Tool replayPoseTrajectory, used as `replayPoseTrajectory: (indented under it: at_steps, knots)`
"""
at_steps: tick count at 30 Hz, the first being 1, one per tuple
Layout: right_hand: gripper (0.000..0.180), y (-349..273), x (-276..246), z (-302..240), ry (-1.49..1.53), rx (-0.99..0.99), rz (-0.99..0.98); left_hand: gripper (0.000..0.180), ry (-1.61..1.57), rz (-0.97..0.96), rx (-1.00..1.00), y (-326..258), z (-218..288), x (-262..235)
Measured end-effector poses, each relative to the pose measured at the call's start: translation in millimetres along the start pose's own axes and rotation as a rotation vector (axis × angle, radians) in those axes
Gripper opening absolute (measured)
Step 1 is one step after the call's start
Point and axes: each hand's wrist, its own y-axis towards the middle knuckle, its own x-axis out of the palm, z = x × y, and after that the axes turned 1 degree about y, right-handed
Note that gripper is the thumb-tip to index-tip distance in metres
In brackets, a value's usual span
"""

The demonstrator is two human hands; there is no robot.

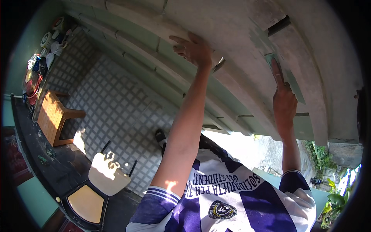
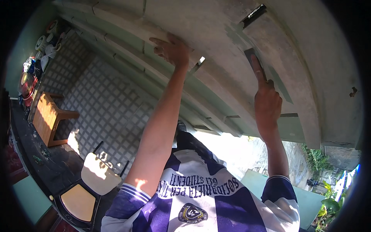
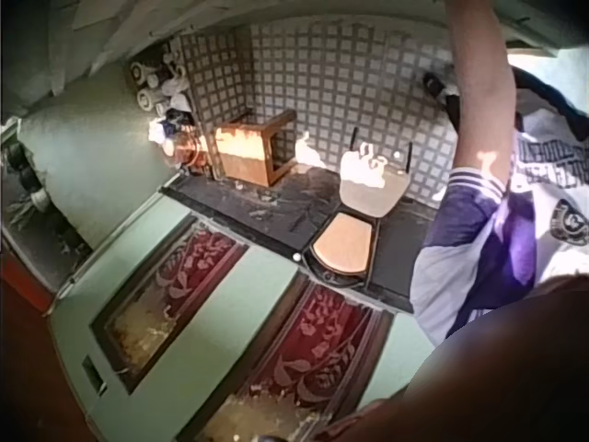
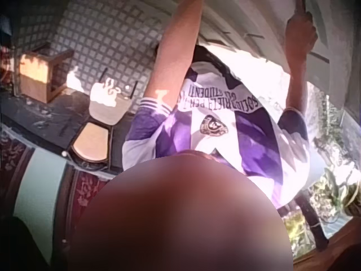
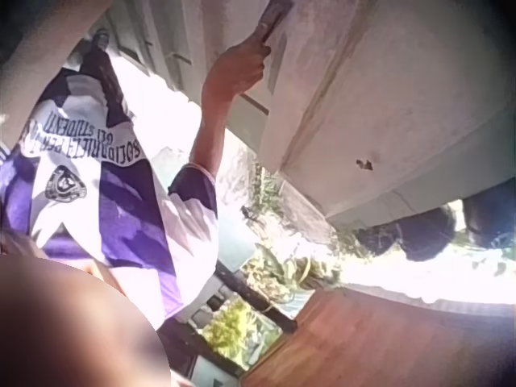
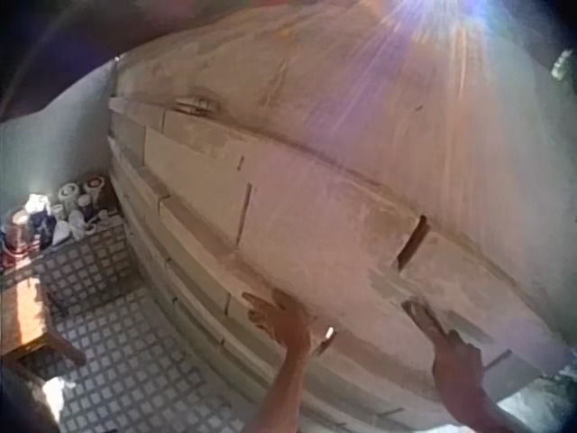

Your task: Patching and scraping an overhead concrete beam or ceiling using a putty knife and filler material.

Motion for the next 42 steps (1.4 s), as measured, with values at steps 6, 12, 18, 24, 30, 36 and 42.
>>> replayPoseTrajectory:
  at_steps: [6, 12, 18, 24, 30, 36, 42]
  knots:
    - [0.082, 0.4, -4.8, -11.3, -0.037, 0.04, -0.074, 0.077, 0.027, -0.037, -0.014, 2.6, 3.4, -6.3]
    - [0.079, 9.1, 2.7, -11.8, 0.028, 0.01, -0.021, 0.076, 0.005, -0.011, -0.008, -0.4, 2.6, -1.4]
    - [0.071, -6.6, -4.5, -1.9, -0.02, 0.037, -0.095, 0.076, 0.005, -0.055, -0.021, 3.1, 0.7, -6.8]
    - [0.082, 4.8, -1.1, -17.7, 0.073, 0.087, -0.048, 0.077, -0.007, -0.04, 0.009, -1.2, 4.3, -3.8]
    - [0.083, -7.1, -8.0, -6.7, 0.026, 0.069, -0.09, 0.077, 0.012, -0.026, -0.005, 2.1, 1.2, -6.9]
    - [0.088, 28.8, -5.2, -30.3, 0.061, 0.079, -0.026, 0.077, -0.012, -0.091, -0.015, -2.4, 6.8, -4.7]
    - [0.09, -3.2, -5.2, -8.4, -0.027, 0.046, -0.087, 0.078, 0.026, -0.064, -0.009, 4.1, -0.5, -8.3]
